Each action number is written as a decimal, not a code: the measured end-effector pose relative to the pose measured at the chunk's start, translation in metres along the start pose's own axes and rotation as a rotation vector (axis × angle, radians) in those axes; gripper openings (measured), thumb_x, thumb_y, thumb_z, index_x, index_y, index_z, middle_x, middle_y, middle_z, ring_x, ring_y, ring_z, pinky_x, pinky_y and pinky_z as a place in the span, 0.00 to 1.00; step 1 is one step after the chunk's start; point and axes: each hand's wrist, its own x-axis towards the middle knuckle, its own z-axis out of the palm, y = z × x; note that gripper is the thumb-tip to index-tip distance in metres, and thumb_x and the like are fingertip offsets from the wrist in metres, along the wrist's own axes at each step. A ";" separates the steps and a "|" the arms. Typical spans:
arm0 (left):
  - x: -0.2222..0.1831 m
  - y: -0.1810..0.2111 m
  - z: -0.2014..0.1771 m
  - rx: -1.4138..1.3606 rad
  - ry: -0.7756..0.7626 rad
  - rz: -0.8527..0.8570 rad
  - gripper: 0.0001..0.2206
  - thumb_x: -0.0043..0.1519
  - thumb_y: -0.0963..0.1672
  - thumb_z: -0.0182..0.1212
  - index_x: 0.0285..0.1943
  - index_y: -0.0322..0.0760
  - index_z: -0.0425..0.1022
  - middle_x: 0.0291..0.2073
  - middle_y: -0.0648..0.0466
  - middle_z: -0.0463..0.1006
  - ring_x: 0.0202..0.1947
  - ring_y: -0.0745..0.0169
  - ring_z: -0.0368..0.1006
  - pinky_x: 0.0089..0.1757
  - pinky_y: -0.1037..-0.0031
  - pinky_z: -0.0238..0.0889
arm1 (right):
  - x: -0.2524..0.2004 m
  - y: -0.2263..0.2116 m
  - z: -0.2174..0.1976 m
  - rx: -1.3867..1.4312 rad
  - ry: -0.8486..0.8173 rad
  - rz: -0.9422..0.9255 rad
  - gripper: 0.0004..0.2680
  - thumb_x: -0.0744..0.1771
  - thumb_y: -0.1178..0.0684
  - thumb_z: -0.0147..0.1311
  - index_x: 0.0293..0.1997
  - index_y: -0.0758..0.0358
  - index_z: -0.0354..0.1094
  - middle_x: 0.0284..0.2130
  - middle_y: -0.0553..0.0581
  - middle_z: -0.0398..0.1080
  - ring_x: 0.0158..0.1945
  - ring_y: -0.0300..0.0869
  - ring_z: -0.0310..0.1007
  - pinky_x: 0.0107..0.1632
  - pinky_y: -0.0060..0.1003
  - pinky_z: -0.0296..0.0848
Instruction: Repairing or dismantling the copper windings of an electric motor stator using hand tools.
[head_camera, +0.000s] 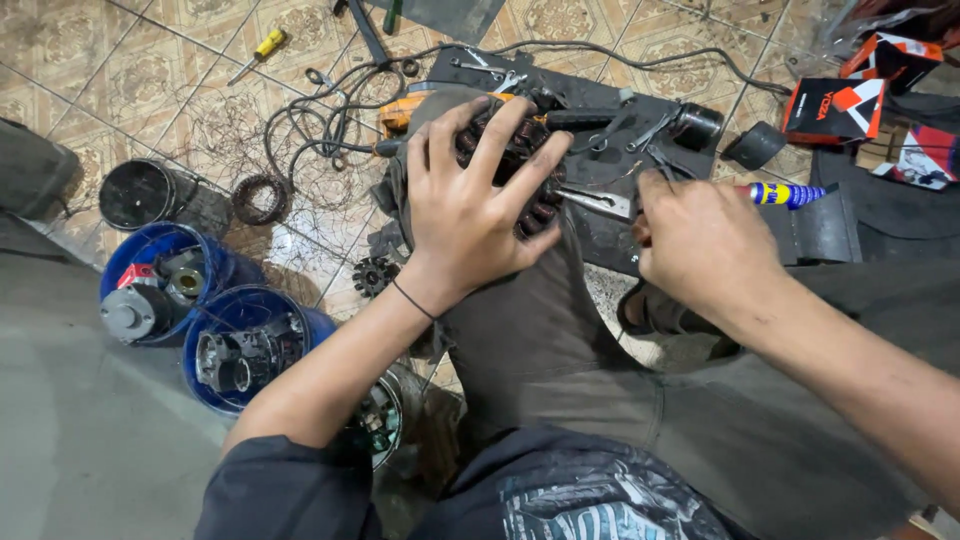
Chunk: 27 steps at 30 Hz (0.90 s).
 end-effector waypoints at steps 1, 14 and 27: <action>0.001 0.001 -0.001 -0.001 0.004 0.002 0.28 0.51 0.53 0.74 0.63 0.53 0.80 0.65 0.52 0.66 0.61 0.41 0.64 0.55 0.46 0.62 | -0.001 -0.001 0.001 -0.002 0.004 0.002 0.08 0.60 0.60 0.54 0.40 0.67 0.69 0.28 0.64 0.77 0.29 0.61 0.79 0.34 0.52 0.77; 0.006 0.006 0.006 0.011 0.007 -0.034 0.31 0.46 0.54 0.76 0.63 0.55 0.79 0.65 0.52 0.66 0.61 0.43 0.63 0.56 0.47 0.61 | -0.013 -0.001 0.011 0.704 0.033 0.066 0.02 0.60 0.66 0.49 0.28 0.69 0.65 0.18 0.57 0.68 0.18 0.44 0.63 0.26 0.39 0.62; 0.009 0.010 0.003 0.017 0.005 -0.040 0.30 0.45 0.52 0.78 0.61 0.54 0.81 0.64 0.52 0.68 0.60 0.44 0.64 0.57 0.46 0.61 | -0.016 -0.001 0.012 0.339 -0.007 0.026 0.08 0.60 0.59 0.56 0.38 0.68 0.64 0.29 0.61 0.76 0.37 0.56 0.74 0.41 0.51 0.74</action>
